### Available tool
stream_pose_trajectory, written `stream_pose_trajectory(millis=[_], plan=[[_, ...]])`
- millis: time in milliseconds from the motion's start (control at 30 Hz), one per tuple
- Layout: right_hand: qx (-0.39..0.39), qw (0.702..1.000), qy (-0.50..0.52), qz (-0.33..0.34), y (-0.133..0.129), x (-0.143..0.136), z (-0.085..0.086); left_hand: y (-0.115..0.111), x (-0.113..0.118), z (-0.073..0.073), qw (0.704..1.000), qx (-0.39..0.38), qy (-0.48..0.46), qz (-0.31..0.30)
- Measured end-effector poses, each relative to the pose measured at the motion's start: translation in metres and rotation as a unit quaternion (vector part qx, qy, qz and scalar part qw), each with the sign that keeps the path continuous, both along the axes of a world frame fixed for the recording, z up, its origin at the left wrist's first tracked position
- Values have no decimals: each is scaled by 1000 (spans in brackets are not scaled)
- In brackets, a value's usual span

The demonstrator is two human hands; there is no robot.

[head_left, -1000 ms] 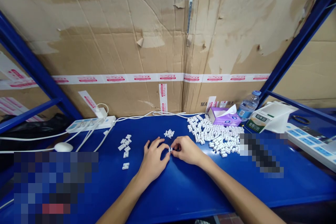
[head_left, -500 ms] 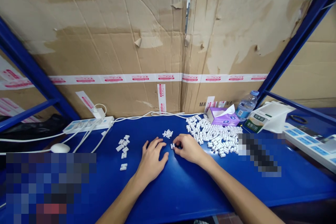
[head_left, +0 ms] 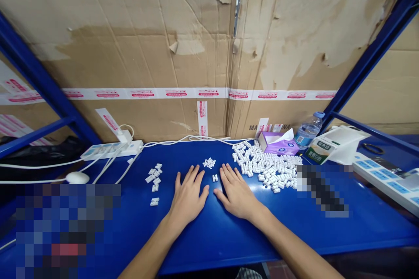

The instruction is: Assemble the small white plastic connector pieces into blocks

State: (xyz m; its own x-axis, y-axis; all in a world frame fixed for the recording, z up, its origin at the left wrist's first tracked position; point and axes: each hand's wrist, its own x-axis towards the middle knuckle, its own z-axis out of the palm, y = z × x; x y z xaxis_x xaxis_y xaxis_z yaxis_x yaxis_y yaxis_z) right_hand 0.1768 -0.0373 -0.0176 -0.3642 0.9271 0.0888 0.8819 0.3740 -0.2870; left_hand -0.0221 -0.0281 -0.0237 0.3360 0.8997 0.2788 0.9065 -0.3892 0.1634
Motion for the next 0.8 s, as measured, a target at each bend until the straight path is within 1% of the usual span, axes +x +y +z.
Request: stream_pose_trajectory(millis=[167,433,600,800], plan=[[6,1000,-22,-9,-1,-3,-1,-2,-3,2,1000,-20,20,1],[19,999,-33,-10,-2,-3,-2,-2,-6,-5,1000,7,12,-4],[12,999,-41,-6,-1,-3,-2,-3,-5,-7,999,1,48,-13],[4,999,-44,-5,-1,-3,-1,-4,-4,-4,997,-22,78,-16]])
